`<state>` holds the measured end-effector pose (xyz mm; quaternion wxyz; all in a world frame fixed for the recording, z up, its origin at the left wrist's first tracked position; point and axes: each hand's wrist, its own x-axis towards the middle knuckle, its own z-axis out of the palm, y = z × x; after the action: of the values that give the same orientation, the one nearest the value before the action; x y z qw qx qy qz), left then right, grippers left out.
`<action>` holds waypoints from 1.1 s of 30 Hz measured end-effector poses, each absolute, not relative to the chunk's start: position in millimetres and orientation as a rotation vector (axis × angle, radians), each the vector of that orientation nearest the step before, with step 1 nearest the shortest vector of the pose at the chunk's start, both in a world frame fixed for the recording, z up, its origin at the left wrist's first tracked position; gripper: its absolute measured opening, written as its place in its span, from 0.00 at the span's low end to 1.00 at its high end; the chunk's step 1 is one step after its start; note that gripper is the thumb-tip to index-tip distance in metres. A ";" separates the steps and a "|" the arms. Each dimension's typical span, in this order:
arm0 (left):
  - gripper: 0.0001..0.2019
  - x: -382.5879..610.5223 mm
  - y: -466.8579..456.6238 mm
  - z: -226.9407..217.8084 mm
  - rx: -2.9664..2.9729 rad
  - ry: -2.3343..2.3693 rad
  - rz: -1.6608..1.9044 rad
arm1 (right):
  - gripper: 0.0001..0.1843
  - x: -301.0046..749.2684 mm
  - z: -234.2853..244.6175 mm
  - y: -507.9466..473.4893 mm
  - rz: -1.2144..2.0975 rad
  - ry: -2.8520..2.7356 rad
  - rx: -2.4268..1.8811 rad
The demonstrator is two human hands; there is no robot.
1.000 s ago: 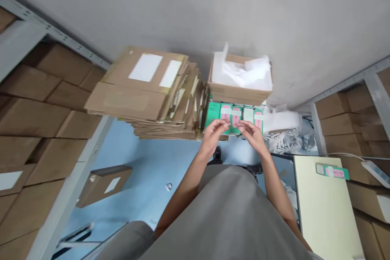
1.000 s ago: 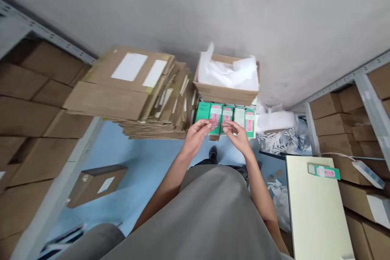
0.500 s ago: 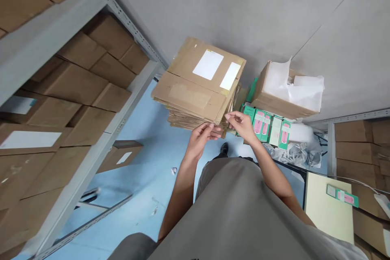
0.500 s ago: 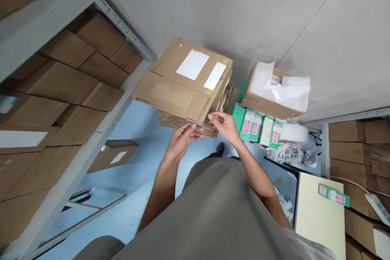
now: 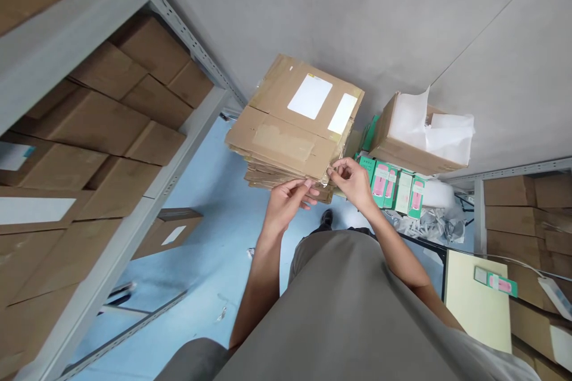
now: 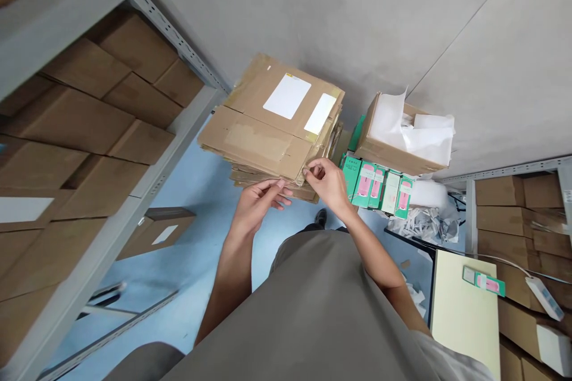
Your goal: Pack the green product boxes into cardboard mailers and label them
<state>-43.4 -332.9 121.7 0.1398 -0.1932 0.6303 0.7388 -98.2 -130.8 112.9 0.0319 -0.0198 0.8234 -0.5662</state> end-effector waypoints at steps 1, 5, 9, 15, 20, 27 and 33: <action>0.34 -44.1 -332.7 121.5 -0.558 1.826 2.136 | 0.13 -97.9 114.9 -132.0 -1.720 2.539 -0.101; 0.29 -49.6 -329.4 114.4 -0.567 1.856 2.146 | 0.21 -96.5 119.9 -137.2 -1.735 2.471 -0.061; 0.24 -53.1 -324.6 106.1 -0.591 1.887 2.131 | 0.32 -95.8 124.2 -145.4 -1.803 2.272 0.087; 0.17 -56.9 -317.8 102.8 -0.654 1.893 2.124 | 0.36 -98.2 145.7 -166.5 -1.971 2.093 0.127; 0.21 -48.2 -320.2 120.4 -0.628 1.751 2.221 | 0.31 -88.6 182.1 -170.1 -2.054 2.216 0.042; 0.16 -24.2 -306.2 176.7 -0.409 1.780 2.537 | 0.25 -44.0 200.8 -132.5 -2.158 2.222 0.093; 0.11 -51.9 -223.1 183.9 -0.421 1.545 2.610 | 0.28 9.2 182.9 -70.1 -2.334 2.266 0.527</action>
<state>-51.9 -223.1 183.9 0.0400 -0.1373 0.5041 0.8517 9.2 -70.1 182.9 -0.0770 0.1595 0.6856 -0.7062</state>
